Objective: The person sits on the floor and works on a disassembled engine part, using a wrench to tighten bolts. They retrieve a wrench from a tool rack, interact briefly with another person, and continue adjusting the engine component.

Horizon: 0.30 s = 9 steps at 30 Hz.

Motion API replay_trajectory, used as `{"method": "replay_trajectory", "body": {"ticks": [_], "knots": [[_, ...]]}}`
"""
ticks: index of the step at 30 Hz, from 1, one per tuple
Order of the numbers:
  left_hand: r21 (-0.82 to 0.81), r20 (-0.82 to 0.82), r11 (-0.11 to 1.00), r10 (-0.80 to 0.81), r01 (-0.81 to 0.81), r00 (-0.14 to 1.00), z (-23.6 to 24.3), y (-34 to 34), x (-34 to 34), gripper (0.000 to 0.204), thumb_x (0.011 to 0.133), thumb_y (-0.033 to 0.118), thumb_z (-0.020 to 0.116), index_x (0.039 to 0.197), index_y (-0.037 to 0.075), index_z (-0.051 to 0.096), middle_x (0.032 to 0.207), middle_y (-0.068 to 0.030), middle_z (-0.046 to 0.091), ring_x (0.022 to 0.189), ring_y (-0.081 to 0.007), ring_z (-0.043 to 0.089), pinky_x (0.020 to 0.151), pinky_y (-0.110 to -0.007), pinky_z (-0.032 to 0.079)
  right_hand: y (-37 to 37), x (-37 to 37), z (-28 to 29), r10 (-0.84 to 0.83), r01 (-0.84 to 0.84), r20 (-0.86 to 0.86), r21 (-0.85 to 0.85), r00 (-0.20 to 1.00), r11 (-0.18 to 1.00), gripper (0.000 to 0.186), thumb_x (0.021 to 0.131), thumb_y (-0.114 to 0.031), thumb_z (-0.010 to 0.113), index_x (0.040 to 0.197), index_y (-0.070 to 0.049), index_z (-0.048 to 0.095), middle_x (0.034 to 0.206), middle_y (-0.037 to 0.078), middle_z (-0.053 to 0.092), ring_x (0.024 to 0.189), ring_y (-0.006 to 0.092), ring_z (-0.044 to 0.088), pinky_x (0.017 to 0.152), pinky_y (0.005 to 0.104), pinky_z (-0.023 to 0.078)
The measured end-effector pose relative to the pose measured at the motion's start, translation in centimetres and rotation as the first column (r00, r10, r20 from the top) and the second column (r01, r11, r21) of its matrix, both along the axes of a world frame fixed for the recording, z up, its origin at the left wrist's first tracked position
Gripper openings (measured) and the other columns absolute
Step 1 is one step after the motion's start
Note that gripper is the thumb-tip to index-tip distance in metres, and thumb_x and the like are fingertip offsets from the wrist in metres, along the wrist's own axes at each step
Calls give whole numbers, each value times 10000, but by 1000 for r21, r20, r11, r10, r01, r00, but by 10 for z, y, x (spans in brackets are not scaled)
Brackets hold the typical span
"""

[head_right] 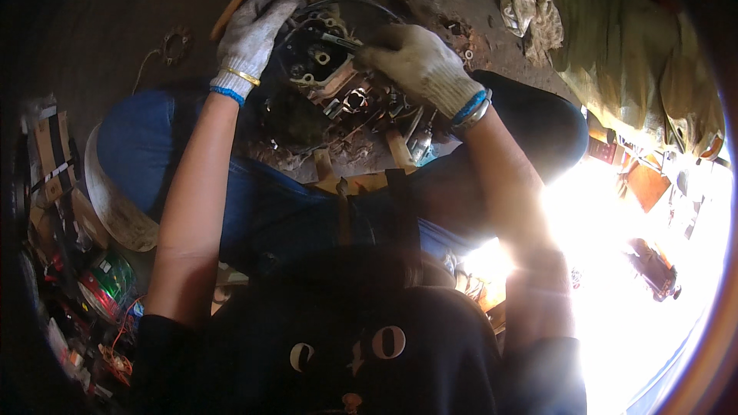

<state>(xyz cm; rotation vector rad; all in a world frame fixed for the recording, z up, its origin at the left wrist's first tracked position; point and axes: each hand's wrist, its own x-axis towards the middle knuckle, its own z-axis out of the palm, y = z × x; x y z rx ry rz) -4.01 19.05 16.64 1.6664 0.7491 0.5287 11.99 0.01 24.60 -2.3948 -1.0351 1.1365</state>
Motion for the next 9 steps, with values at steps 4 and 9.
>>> {"method": "replay_trajectory", "body": {"ticks": [4,9], "knots": [[-86,18,996,17,-15,1000,-8,1,1,340,942,383,699,1035,57,734,805,12,672,726,-81,569,683,-271,479,3,5,7,191,-192,99,0,977,981,479,921,-470,590,1226,-122,713,1096,174,732,1027,330,699,931,429,538],[-125,133,992,15,2,991,-19,5,-1,358,920,408,732,1040,70,747,794,15,660,726,-86,558,689,-262,471,12,3,18,225,-218,122,-68,967,974,503,926,-482,589,1225,-96,708,1109,200,723,1050,329,695,947,439,531]]}}
